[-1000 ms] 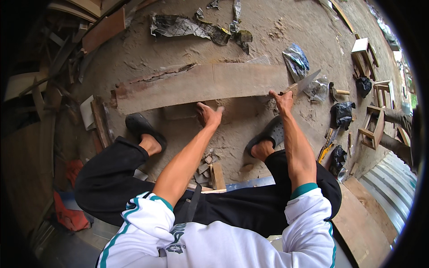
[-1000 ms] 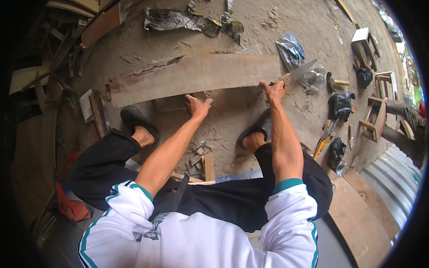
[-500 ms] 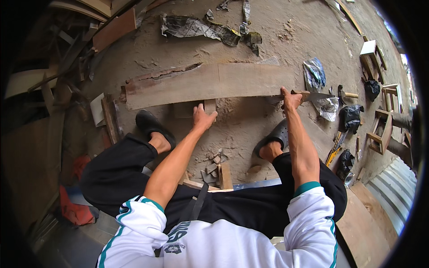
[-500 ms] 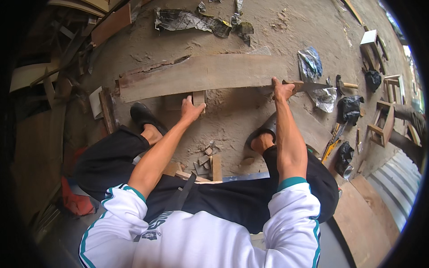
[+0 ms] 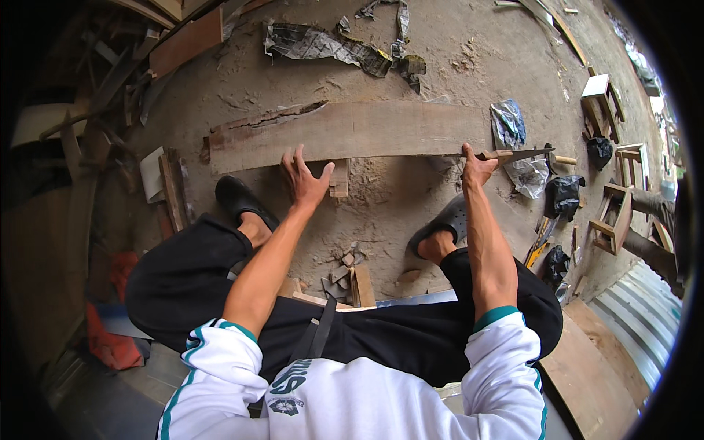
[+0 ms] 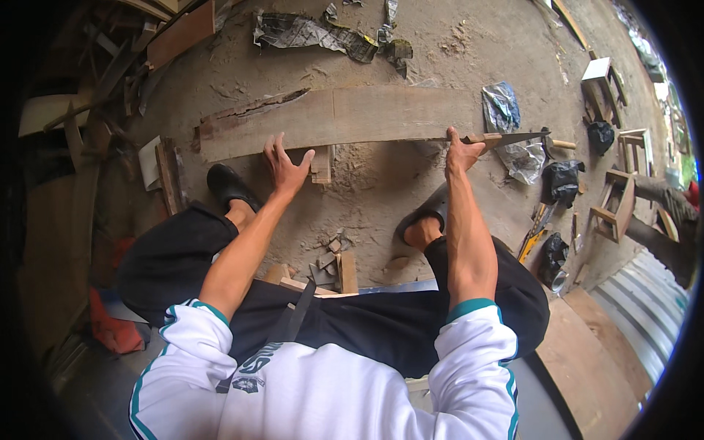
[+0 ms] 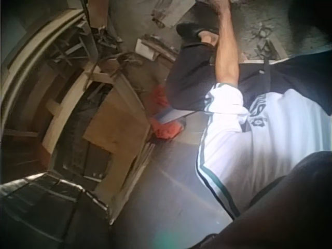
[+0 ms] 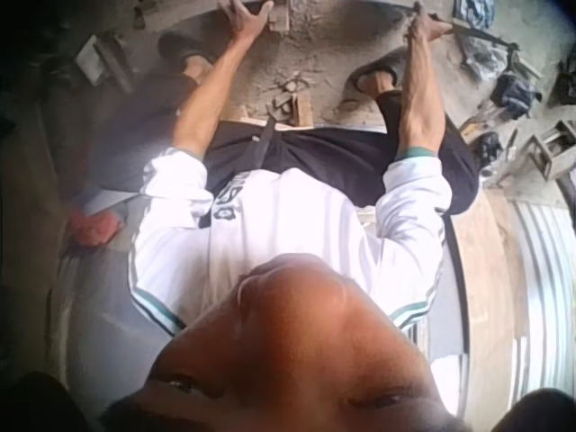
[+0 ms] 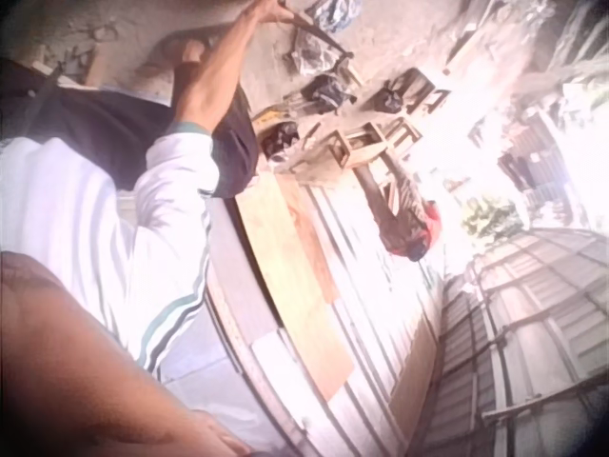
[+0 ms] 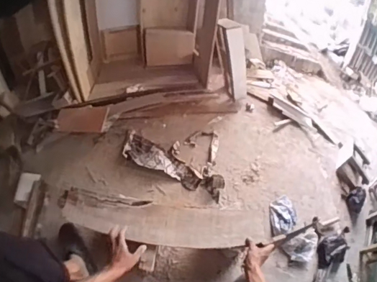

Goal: The person sits on the floor and uses a hand saw to cut a plank of wood that is positioned between their feet. They repeatedly saw back and forth along the plank, occasionally adjusting their grip and the wood's position.

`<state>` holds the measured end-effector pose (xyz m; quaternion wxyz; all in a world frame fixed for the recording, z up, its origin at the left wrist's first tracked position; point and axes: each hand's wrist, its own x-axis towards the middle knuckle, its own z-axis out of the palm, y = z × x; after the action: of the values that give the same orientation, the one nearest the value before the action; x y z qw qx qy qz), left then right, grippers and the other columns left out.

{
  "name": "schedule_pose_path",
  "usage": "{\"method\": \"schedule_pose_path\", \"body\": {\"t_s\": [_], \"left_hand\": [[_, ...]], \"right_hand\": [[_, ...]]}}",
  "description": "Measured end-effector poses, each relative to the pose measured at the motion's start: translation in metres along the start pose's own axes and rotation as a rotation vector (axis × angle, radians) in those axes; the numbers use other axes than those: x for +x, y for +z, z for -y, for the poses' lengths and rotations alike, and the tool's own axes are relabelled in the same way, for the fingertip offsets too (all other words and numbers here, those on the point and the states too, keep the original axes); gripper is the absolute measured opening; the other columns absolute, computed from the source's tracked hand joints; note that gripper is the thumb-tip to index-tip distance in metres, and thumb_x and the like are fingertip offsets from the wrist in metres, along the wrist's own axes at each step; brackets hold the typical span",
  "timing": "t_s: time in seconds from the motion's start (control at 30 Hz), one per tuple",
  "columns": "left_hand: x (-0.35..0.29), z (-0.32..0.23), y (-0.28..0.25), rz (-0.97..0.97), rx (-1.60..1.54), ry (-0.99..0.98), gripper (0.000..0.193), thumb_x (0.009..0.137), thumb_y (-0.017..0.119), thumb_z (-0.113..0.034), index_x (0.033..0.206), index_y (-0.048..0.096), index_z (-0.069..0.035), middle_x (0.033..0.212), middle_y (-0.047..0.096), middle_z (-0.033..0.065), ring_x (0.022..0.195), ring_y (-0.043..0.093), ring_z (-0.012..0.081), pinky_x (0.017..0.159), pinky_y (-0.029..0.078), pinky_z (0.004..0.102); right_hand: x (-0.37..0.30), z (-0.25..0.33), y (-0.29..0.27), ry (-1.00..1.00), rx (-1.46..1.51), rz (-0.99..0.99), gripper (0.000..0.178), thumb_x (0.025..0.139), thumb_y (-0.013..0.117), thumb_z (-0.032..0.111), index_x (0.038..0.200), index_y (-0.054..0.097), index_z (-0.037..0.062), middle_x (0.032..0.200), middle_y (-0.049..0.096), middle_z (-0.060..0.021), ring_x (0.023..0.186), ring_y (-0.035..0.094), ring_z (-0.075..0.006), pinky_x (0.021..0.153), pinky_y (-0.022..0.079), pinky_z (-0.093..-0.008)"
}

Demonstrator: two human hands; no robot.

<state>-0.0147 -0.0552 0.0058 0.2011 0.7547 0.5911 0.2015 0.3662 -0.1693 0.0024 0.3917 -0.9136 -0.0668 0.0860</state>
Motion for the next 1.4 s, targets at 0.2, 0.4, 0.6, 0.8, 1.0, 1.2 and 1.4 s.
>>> {"method": "schedule_pose_path", "body": {"t_s": [0.2, 0.4, 0.6, 0.8, 1.0, 1.2, 1.4], "left_hand": [[0.013, 0.012, -0.025, 0.397, 0.168, -0.077, 0.088, 0.082, 0.067, -0.052, 0.151, 0.023, -0.019, 0.155, 0.01, 0.0202, 0.142, 0.01, 0.0429, 0.109, 0.025, 0.06], [0.017, 0.02, -0.029, 0.362, 0.044, -0.146, 0.084, 0.084, 0.067, -0.05, 0.147, 0.028, -0.012, 0.147, 0.021, 0.0201, 0.135, 0.024, 0.0401, 0.105, 0.032, 0.0545], [-0.006, 0.012, 0.012, 0.212, -0.398, -0.56, 0.1, 0.074, 0.073, -0.06, 0.141, 0.029, 0.0, 0.128, 0.045, 0.0225, 0.119, 0.045, 0.0367, 0.102, 0.037, 0.046], [-0.004, -0.013, 0.033, 0.457, -0.561, -0.757, 0.093, 0.08, 0.071, -0.051, 0.142, 0.031, 0.006, 0.142, 0.041, 0.0266, 0.13, 0.043, 0.034, 0.104, 0.038, 0.042], [-0.003, 0.021, 0.038, 0.334, -0.456, -0.673, 0.062, 0.089, 0.066, -0.036, 0.131, 0.049, 0.006, 0.131, 0.055, 0.0218, 0.12, 0.053, 0.03, 0.099, 0.042, 0.0385], [0.0, 0.027, 0.055, 0.382, -0.295, -0.596, 0.059, 0.089, 0.065, -0.036, 0.13, 0.05, 0.004, 0.118, 0.059, 0.0195, 0.107, 0.058, 0.03, 0.09, 0.045, 0.04], [0.004, 0.004, 0.044, 0.448, -0.243, -0.649, 0.049, 0.086, 0.068, -0.031, 0.123, 0.056, 0.0, 0.12, 0.061, 0.0206, 0.113, 0.059, 0.0329, 0.097, 0.046, 0.0411]], "right_hand": [[-0.007, 0.013, -0.018, -0.015, 0.153, -0.06, 0.066, 0.068, 0.086, 0.028, 0.112, 0.05, -0.003, 0.106, 0.059, -0.021, 0.099, 0.06, -0.0327, 0.088, 0.047, -0.0402], [0.0, 0.025, -0.029, -0.074, 0.166, -0.084, 0.053, 0.069, 0.084, 0.02, 0.106, 0.054, -0.0022, 0.1, 0.062, -0.0178, 0.093, 0.063, -0.0297, 0.085, 0.048, -0.0382], [0.007, 0.02, -0.029, -0.071, 0.155, -0.016, 0.052, 0.067, 0.086, 0.017, 0.103, 0.057, -0.005, 0.105, 0.064, -0.0153, 0.091, 0.061, -0.0256, 0.083, 0.048, -0.0352], [0.039, -0.042, -0.032, -0.043, 0.192, 0.104, 0.045, 0.076, 0.079, 0.01, 0.11, 0.052, -0.0024, 0.111, 0.062, -0.0121, 0.081, 0.061, -0.0193, 0.072, 0.049, -0.0319], [-0.009, -0.014, -0.023, 0.009, -0.049, 0.036, 0.046, 0.078, 0.076, 0.024, 0.104, 0.052, -0.0056, 0.1, 0.064, -0.0256, 0.093, 0.064, -0.039, 0.083, 0.049, -0.0446], [-0.075, -0.006, -0.045, -0.086, -0.17, 0.107, 0.044, 0.083, 0.071, 0.027, 0.11, 0.048, 0.0017, 0.101, 0.063, -0.0279, 0.096, 0.062, -0.0451, 0.082, 0.048, -0.0496], [-0.151, 0.01, -0.081, -0.296, -0.314, 0.319, 0.045, 0.082, 0.071, 0.034, 0.105, 0.048, 0.0033, 0.095, 0.064, -0.0271, 0.092, 0.061, -0.0462, 0.077, 0.048, -0.0509]]}}
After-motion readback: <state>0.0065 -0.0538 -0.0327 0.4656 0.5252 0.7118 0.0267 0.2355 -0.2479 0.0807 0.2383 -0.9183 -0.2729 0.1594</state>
